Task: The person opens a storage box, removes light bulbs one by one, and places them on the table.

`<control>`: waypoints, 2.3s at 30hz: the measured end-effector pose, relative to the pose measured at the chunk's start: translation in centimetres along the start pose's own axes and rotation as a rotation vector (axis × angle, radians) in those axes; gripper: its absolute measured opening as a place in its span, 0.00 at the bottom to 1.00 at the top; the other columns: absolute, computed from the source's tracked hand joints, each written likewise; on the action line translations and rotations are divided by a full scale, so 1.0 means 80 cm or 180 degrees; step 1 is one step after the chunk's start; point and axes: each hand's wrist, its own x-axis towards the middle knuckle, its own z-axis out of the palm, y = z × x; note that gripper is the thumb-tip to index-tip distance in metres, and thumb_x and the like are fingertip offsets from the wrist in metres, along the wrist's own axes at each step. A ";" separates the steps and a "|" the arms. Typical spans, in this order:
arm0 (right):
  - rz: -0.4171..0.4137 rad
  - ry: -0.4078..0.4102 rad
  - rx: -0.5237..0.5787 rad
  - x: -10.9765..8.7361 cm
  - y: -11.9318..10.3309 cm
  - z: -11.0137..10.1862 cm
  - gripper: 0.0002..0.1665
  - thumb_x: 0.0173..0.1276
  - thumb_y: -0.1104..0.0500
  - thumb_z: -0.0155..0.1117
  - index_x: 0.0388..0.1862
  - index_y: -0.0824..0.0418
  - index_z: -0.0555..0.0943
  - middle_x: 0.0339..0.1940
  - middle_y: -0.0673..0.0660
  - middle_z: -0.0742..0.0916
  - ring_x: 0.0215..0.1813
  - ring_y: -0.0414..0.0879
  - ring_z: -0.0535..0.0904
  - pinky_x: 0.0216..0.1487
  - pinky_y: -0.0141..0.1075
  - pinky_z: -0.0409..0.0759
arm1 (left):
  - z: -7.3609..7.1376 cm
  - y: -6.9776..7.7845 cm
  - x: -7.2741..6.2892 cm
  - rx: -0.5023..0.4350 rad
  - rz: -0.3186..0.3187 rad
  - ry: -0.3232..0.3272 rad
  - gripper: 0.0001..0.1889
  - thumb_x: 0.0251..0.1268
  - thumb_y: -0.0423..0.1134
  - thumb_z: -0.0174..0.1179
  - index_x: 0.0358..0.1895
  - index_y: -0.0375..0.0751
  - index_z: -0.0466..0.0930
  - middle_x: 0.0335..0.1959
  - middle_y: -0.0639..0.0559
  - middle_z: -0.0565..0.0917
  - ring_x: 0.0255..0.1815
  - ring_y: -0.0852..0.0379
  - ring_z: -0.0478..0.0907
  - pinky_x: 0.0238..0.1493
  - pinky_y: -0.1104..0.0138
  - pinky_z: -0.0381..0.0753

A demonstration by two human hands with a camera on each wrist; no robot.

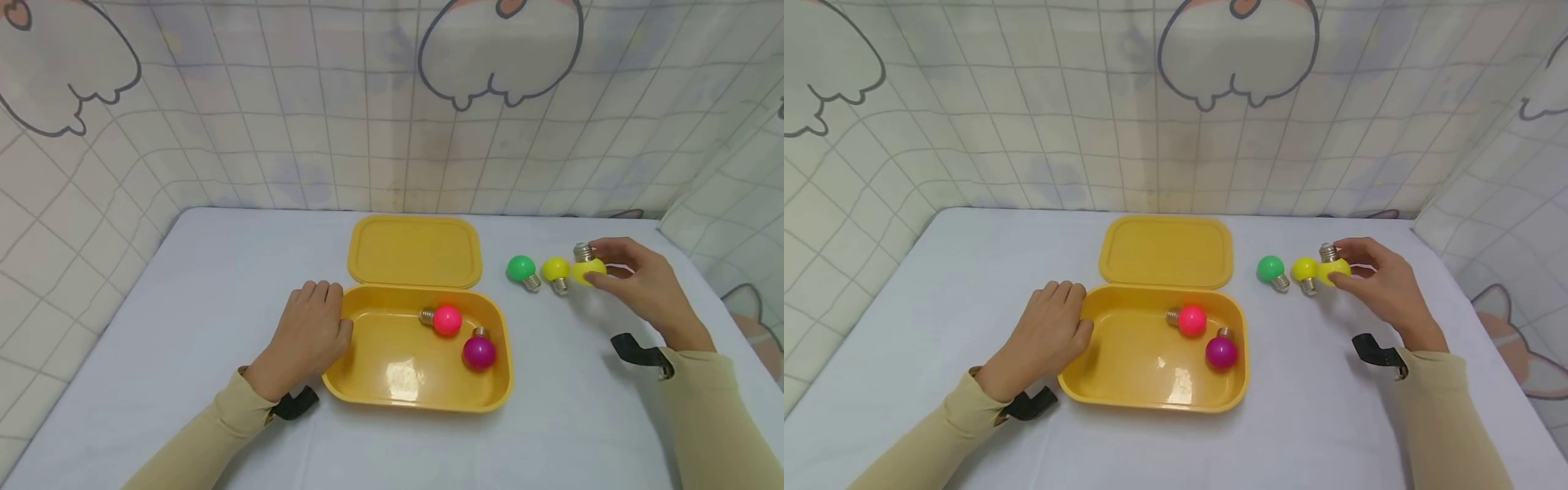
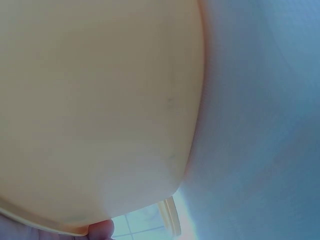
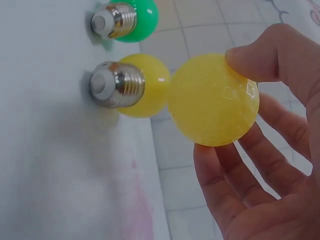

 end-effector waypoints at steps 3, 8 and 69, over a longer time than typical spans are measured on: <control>0.0075 -0.0016 -0.0035 0.000 0.005 0.000 0.34 0.67 0.48 0.73 0.70 0.54 0.75 0.50 0.32 0.78 0.47 0.21 0.75 0.48 0.08 0.71 | 0.000 0.000 -0.001 -0.0011 0.0011 0.0021 0.07 0.63 0.37 0.49 0.31 0.37 0.65 0.25 0.48 0.64 0.29 0.50 0.59 0.35 0.63 0.56; 0.0198 -0.0063 -0.0119 0.002 0.012 0.001 0.37 0.66 0.45 0.73 0.71 0.53 0.74 0.52 0.38 0.79 0.47 0.21 0.73 0.46 0.08 0.70 | 0.000 0.000 0.001 -0.0005 0.0030 0.0022 0.07 0.62 0.37 0.49 0.32 0.37 0.66 0.25 0.48 0.64 0.29 0.50 0.59 0.35 0.63 0.56; 0.0419 -0.0246 -0.0421 0.008 0.021 0.009 0.44 0.70 0.32 0.62 0.76 0.55 0.69 0.66 0.62 0.80 0.59 0.42 0.78 0.47 0.23 0.72 | 0.000 0.001 0.000 -0.0042 -0.0025 0.0051 0.06 0.60 0.36 0.50 0.29 0.38 0.64 0.24 0.48 0.63 0.29 0.50 0.59 0.34 0.64 0.56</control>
